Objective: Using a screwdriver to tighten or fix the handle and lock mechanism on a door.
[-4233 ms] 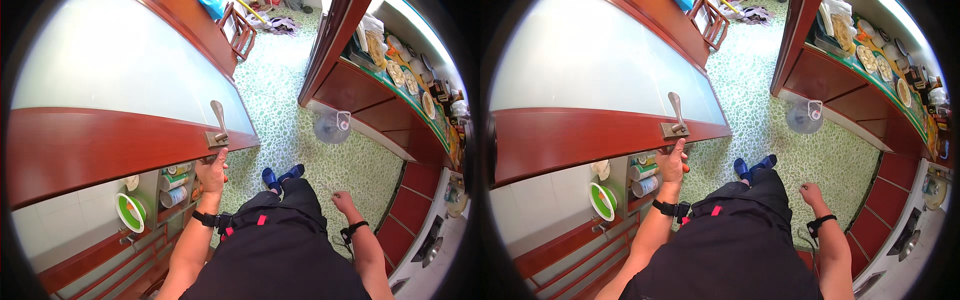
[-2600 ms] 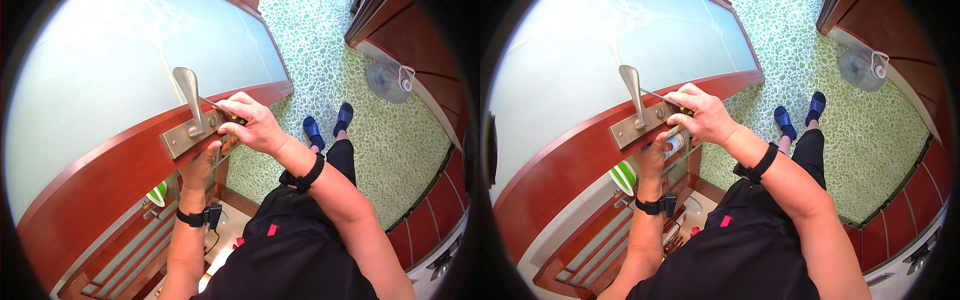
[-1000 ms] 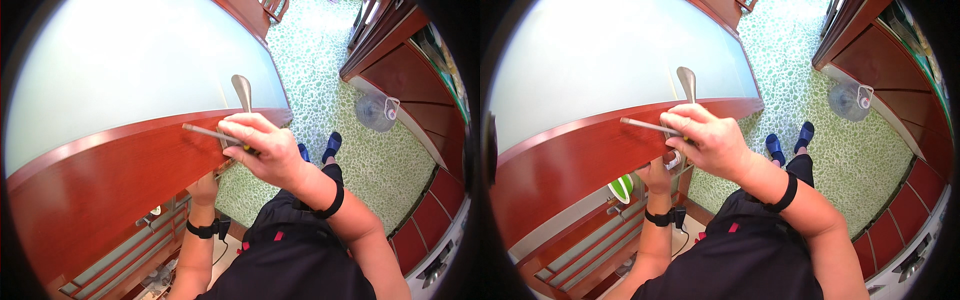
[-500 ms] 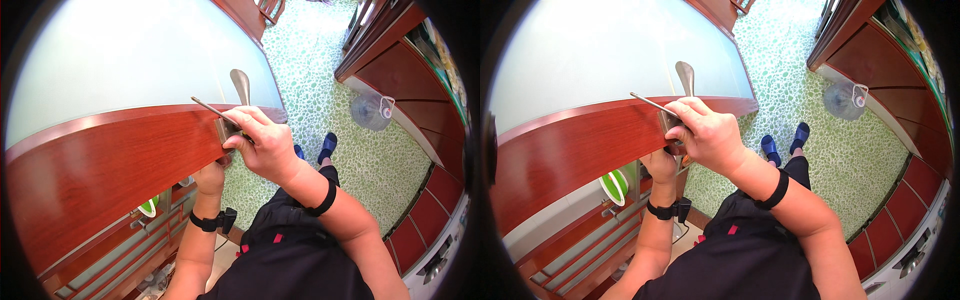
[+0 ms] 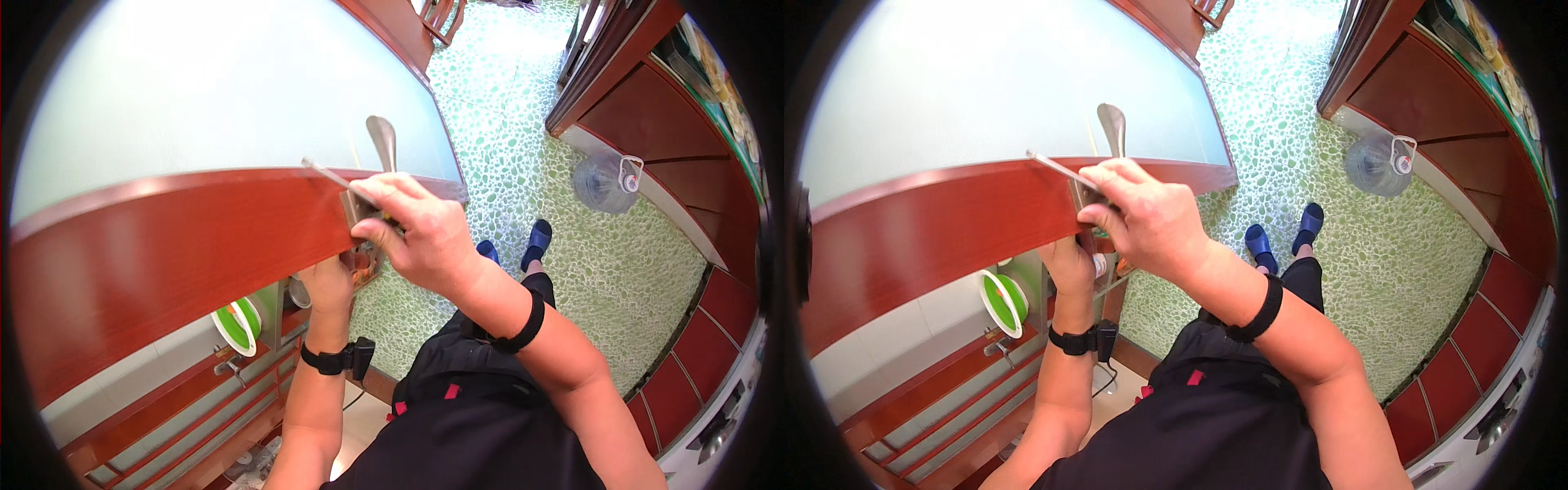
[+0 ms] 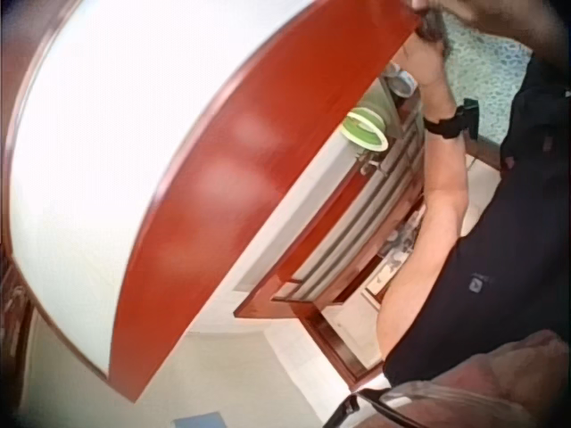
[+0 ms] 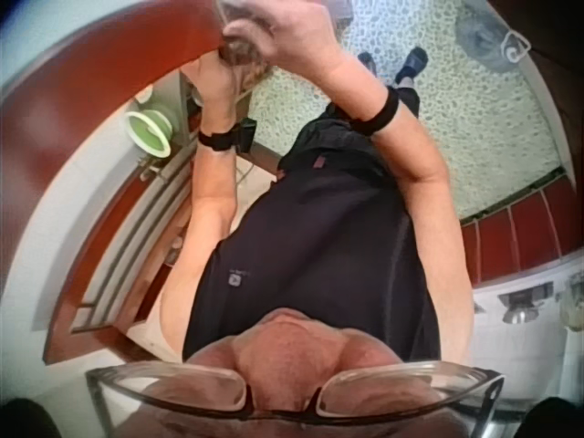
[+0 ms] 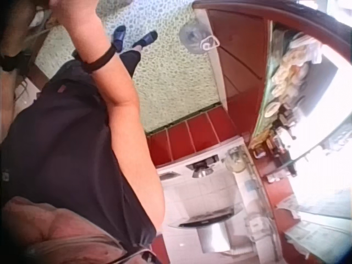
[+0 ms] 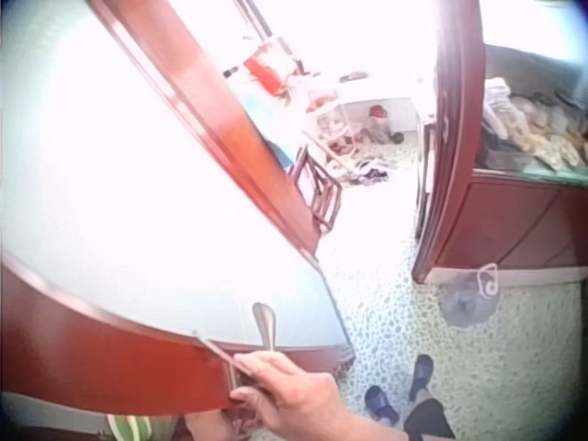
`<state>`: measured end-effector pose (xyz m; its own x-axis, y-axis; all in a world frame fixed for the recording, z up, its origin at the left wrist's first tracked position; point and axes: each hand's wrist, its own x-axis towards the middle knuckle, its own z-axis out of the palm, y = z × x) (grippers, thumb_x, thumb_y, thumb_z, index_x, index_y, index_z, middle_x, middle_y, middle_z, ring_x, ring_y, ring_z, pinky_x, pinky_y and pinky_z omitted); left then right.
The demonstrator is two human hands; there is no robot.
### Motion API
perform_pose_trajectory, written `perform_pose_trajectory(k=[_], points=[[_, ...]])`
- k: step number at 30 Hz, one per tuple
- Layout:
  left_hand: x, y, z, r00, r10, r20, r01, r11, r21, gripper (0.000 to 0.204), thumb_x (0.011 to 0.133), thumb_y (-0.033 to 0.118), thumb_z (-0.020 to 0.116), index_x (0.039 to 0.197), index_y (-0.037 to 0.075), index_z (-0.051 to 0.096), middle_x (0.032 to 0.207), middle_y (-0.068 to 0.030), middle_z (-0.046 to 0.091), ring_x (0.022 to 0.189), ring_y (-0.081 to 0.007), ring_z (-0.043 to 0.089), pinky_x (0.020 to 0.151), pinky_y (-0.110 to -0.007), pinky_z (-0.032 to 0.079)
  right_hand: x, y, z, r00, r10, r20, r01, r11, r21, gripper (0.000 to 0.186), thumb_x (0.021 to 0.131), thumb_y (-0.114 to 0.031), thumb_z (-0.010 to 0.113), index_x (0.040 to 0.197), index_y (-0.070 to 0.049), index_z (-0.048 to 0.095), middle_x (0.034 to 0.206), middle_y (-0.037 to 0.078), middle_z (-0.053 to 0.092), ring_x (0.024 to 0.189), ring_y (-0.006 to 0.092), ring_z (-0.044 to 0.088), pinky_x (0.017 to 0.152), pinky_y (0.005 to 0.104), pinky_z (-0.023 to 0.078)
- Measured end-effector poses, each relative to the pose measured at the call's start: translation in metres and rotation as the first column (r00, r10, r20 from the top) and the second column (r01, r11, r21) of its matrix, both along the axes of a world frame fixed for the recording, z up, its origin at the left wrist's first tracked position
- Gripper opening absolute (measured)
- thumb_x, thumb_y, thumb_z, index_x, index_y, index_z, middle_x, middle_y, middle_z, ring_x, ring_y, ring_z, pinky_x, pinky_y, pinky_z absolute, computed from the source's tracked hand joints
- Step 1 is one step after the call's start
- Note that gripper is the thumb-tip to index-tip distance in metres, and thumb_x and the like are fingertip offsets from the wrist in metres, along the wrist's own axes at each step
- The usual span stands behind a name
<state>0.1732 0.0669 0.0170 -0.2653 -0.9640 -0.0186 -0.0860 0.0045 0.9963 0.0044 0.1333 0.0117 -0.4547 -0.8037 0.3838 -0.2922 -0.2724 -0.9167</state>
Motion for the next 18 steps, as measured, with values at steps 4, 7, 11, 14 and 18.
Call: perform_pose_trajectory(k=[4,7,11,14,18], points=[[0.041,-0.014,0.001,0.985,-0.083,0.149,0.102,0.988,-0.118,0.025,0.108,0.017,0.058,0.119,-0.001,0.071,0.081,-0.0037,0.068,0.058,-0.0074,0.056,0.048,-0.023,0.043,-0.017,0.022,0.014,0.997,0.06,-0.043,-0.055,0.993,0.101,0.041,0.091,-0.017,0.075,0.129,-0.01,0.063,0.116,0.011,0.069,0.086,0.0311,0.074,0.069,0.0419,0.06],[0.062,-0.017,0.003,0.946,-0.217,0.242,0.271,0.937,-0.221,0.026,0.108,0.014,0.053,0.12,-0.002,0.069,0.075,-0.003,0.062,0.057,-0.0103,0.05,0.052,-0.025,0.039,-0.047,0.05,0.016,0.988,0.14,0.059,-0.152,0.941,0.304,0.037,0.087,-0.006,0.067,0.123,-0.007,0.059,0.112,0.016,0.065,0.086,0.0369,0.071,0.071,0.0462,0.058],[0.065,-0.005,0.015,0.988,-0.152,-0.033,0.149,0.986,-0.075,0.047,0.096,0.016,0.061,0.139,-0.002,0.056,0.099,-0.0082,0.067,0.067,-0.0123,0.054,0.059,-0.026,0.045,-0.057,0.069,-0.005,0.959,0.283,0.006,-0.273,0.918,0.289,0.037,0.09,-0.003,0.066,0.127,-0.008,0.061,0.098,0.015,0.061,0.081,0.0378,0.069,0.069,0.0469,0.057],[0.075,-0.008,0.016,0.977,-0.2,0.07,0.205,0.975,-0.08,0.05,0.093,0.016,0.064,0.14,-0.001,0.056,0.107,-0.0101,0.07,0.075,-0.0139,0.061,0.066,-0.028,0.052,-0.054,0.073,-0.006,0.91,0.411,0.044,-0.404,0.862,0.306,0.037,0.096,-0.007,0.067,0.132,-0.012,0.064,0.094,0.012,0.065,0.078,0.036,0.07,0.067,0.0447,0.057],[0.052,-0.009,0.008,0.984,0.028,0.174,0.001,0.987,-0.163,0.072,0.089,0.049,0.082,0.138,0.004,0.055,0.105,-0.0061,0.07,0.063,-0.0073,0.059,0.046,-0.02,0.047,-0.046,0.061,-0.004,0.89,0.452,0.054,-0.444,0.836,0.323,0.035,0.096,-0.015,0.069,0.13,-0.012,0.064,0.097,0.012,0.073,0.081,0.0336,0.074,0.068,0.0432,0.059]])
